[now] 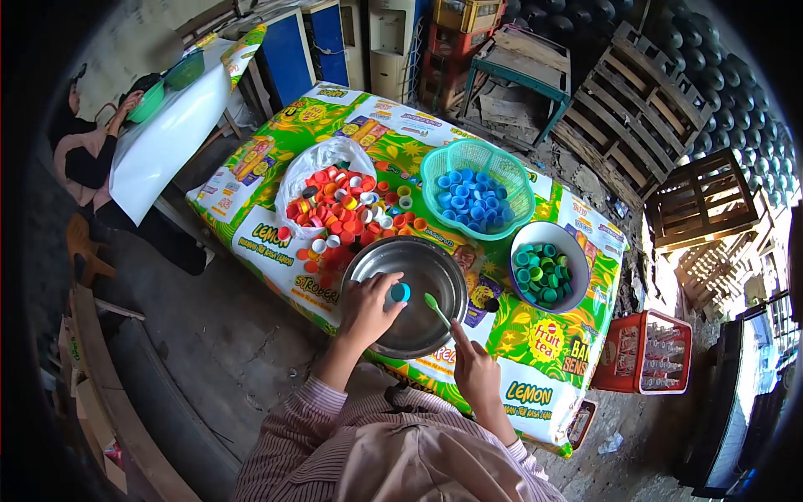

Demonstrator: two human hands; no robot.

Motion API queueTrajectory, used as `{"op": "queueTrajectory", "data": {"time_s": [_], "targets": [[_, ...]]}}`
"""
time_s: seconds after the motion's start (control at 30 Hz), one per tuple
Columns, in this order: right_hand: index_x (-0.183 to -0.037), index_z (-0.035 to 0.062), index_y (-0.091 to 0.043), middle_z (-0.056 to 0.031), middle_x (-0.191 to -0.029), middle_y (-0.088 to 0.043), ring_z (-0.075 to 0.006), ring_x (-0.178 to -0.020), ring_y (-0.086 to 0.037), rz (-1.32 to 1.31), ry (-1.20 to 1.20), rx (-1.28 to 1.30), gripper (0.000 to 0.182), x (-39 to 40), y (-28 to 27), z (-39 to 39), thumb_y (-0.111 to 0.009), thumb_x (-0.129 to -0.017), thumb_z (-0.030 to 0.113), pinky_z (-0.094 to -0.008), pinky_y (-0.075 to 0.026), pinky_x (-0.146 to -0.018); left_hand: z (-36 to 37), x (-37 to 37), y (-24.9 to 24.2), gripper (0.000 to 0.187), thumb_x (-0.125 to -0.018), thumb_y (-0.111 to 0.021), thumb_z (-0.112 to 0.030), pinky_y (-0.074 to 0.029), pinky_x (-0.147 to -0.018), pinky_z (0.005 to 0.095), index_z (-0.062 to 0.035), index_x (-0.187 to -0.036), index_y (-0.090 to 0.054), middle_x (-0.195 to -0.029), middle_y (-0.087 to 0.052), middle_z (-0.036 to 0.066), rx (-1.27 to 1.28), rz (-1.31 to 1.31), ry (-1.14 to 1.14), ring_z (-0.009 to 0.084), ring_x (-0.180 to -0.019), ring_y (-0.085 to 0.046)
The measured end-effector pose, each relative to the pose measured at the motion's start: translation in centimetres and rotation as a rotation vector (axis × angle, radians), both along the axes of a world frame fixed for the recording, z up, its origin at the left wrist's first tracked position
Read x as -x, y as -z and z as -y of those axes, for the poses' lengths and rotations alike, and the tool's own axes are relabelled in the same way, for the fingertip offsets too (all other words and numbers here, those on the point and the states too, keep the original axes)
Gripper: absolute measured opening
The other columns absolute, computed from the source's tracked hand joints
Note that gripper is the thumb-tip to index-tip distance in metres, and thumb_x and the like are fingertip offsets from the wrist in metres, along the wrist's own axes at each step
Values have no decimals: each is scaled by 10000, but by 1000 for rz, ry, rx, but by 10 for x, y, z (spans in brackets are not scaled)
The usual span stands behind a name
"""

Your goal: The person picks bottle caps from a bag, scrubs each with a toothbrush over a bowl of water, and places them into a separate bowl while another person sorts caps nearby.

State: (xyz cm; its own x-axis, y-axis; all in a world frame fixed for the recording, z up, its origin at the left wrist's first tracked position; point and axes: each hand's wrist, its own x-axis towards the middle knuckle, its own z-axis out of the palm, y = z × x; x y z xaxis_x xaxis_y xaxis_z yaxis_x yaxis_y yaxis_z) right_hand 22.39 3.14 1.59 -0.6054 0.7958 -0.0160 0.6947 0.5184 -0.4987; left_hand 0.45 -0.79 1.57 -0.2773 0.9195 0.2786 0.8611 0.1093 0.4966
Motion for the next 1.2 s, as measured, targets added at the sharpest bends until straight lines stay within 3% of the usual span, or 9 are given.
{"op": "queueTrajectory", "data": {"time_s": [0.1, 0.17, 0.23, 0.3, 0.37, 0.43, 0.83, 0.93, 1.2], "targets": [[-1271, 182, -425, -152, -714, -582, -333, -553, -561, -293, 16, -27, 434, -1, -1, -1, -476, -847, 104, -417, -447, -491, 3, -2, -12, 383, -690, -670, -131, -330, -783, 342, -119, -1057, -558, -953, -598, 41, -47, 389, -2, 199, -838, -569], [-1272, 180, -422, -155, -758, -603, -336, -585, -579, 45, 14, 7, 439, 2, 10, -4, -484, -845, 102, -416, -459, -503, 8, 8, 26, 354, -692, -668, -109, -388, -706, 319, -103, -1031, -566, -955, -586, 44, 240, -164, 83, 175, -765, -568], [-1281, 187, -406, -159, -737, -596, -347, -584, -571, -103, 8, 6, 452, -1, 8, 0, -486, -843, 108, -419, -456, -489, 0, 6, 14, 352, -701, -665, -85, -423, -651, 296, -86, -1036, -557, -949, -573, 58, 127, -144, 161, 159, -743, -568], [-1294, 151, -388, -116, -633, -540, -256, -494, -535, -235, 16, -64, 439, -6, 9, 4, -470, -865, 108, -362, -416, -445, -3, -6, 2, 361, -717, -662, -68, -443, -669, 301, -66, -1051, -527, -912, -564, 47, -17, 441, 67, 143, -748, -580], [-1274, 81, -405, -81, -560, -460, -144, -439, -442, -536, 171, 354, 385, -10, 8, 3, -442, -893, 117, -274, -364, -435, -17, -6, 12, 309, -858, -523, -51, -463, -761, 253, -10, -1153, -445, -1008, -553, 50, 21, 1279, 266, 121, -885, -572], [-1277, 14, -370, 56, -563, -312, -26, -492, -283, -880, 283, 565, 359, -12, 9, 7, -374, -940, 137, -186, -233, -429, -29, -16, 0, 324, -870, -499, -49, -461, -797, 257, -13, -1181, -415, -1040, -537, 62, -25, 1341, 386, 143, -903, -576], [-1266, 76, -376, 62, -608, -346, -2, -464, -274, -1004, 711, 439, 361, -83, 13, 34, -384, -940, 229, -163, -208, -397, -214, -112, 3, 411, -874, -499, -73, -468, -796, 243, 9, -1250, -356, -1149, -491, 108, 301, 1301, 707, 162, -986, -561], [-1243, 20, -412, 65, -551, -341, -10, -453, -274, -996, 762, 403, 345, -85, 9, 36, -379, -938, 178, -178, -229, -406, -212, -116, 24, 456, -872, -501, -74, -459, -808, 244, 18, -1279, -316, -1201, -451, 120, 183, 841, 523, 172, -1003, -556], [-1195, 3, -449, 49, -578, -356, -21, -497, -294, -863, 701, 460, 306, -57, 11, 31, -410, -925, 141, -191, -229, -435, -108, 32, 2, 337, -862, -531, -97, -445, -706, 219, -35, -1177, -429, -1007, -529, 56, 117, 1190, 507, 88, -807, -538]]}}
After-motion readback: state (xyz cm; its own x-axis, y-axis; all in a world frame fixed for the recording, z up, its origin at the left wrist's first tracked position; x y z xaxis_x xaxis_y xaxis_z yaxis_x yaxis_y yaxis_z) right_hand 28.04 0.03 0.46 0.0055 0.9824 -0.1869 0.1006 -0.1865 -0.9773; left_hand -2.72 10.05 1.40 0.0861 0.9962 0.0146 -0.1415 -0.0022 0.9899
